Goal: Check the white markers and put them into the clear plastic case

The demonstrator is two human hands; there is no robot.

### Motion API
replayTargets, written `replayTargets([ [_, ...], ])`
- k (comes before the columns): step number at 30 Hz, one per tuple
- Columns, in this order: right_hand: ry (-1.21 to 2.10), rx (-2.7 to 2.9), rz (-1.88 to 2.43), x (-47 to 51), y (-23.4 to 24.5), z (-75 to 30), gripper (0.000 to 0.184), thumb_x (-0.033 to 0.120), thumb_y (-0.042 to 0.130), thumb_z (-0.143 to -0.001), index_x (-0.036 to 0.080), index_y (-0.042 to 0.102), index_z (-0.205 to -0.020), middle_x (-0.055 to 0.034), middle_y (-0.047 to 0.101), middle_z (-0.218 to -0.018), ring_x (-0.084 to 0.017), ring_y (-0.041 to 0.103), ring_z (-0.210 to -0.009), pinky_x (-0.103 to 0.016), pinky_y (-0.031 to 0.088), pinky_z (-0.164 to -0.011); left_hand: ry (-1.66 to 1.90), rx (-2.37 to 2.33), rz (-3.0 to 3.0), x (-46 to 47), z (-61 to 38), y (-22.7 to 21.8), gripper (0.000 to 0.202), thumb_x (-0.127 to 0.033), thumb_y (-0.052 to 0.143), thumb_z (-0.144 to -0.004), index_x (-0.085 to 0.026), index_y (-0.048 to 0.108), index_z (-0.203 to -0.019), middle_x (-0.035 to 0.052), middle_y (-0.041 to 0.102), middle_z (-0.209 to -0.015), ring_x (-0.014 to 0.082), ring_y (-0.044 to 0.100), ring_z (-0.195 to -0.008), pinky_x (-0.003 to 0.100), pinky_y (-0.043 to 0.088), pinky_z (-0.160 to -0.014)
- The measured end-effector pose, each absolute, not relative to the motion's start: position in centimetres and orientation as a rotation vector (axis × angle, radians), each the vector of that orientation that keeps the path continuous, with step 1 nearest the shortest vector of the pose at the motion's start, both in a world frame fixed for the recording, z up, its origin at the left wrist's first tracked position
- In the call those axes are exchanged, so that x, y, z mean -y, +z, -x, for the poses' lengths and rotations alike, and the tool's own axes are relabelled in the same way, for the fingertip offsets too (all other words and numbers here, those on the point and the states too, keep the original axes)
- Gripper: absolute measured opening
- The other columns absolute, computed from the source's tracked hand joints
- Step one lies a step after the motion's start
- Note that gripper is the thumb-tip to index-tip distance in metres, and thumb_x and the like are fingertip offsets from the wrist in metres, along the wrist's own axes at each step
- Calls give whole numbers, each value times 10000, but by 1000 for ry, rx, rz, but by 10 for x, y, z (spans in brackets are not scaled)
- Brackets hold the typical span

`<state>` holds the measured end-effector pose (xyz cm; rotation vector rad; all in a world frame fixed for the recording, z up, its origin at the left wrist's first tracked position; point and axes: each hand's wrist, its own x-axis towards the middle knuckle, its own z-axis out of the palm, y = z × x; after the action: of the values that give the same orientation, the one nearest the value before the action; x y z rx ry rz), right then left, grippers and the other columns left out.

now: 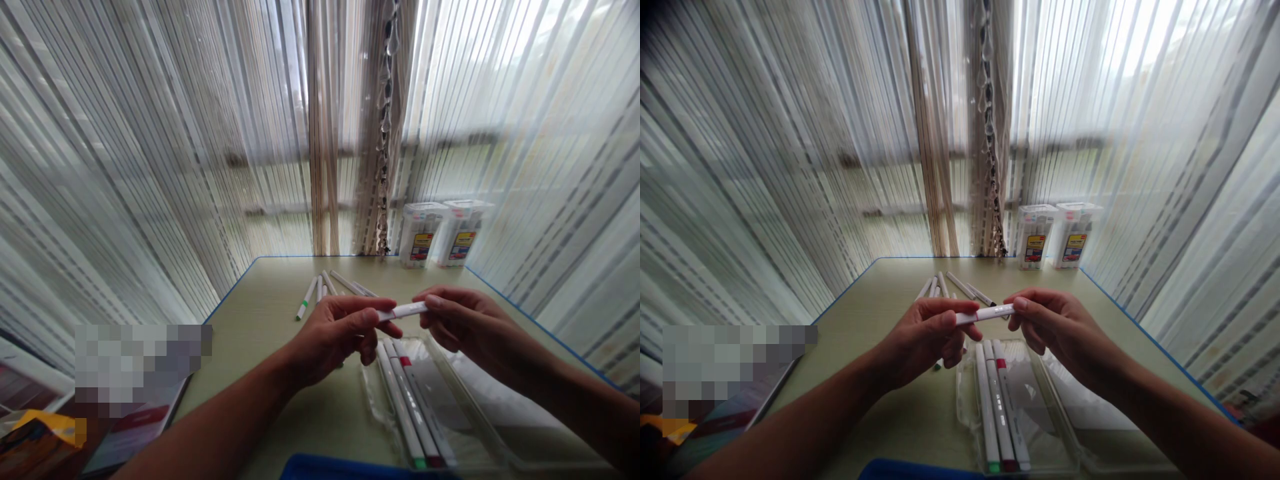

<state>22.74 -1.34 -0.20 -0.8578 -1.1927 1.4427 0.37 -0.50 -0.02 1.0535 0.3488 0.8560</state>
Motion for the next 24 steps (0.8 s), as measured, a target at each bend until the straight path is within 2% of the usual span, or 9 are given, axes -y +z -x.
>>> replayTargets([
  [5,1427,1203,866,13,-2,-228,212,350,796,-740,156,745,-807,-37,655,-630,-50,436,-437,-170,331,-393,856,-374,-1046,3,-3,-1,257,-276,659,-855,-103,736,-1028,130,722,-824,76,510,-508,229,414,-503],
  [10,1438,1186,869,13,0,-227,224,363,805,-726,162,747,-805,-39,658,-631,-53,427,-440,-171,332,-394,856,-336,-1064,4,-3,-3,296,-221,730,-797,-120,724,-1075,123,727,-854,61,500,-518,215,408,-505],
  [18,1485,1157,896,14,0,-227,238,378,809,-714,164,741,-796,-34,647,-628,-56,425,-456,-172,344,-410,816,-271,-1126,4,-2,-5,347,-236,773,-766,-184,721,-1105,115,746,-893,67,545,-518,218,390,-496],
  [24,1466,1173,895,14,0,-227,236,373,804,-719,162,734,-796,-29,643,-623,-55,417,-447,-177,340,-407,840,-301,-1079,5,-3,-3,332,-285,756,-782,-147,725,-1082,121,734,-872,59,505,-507,226,388,-497],
])
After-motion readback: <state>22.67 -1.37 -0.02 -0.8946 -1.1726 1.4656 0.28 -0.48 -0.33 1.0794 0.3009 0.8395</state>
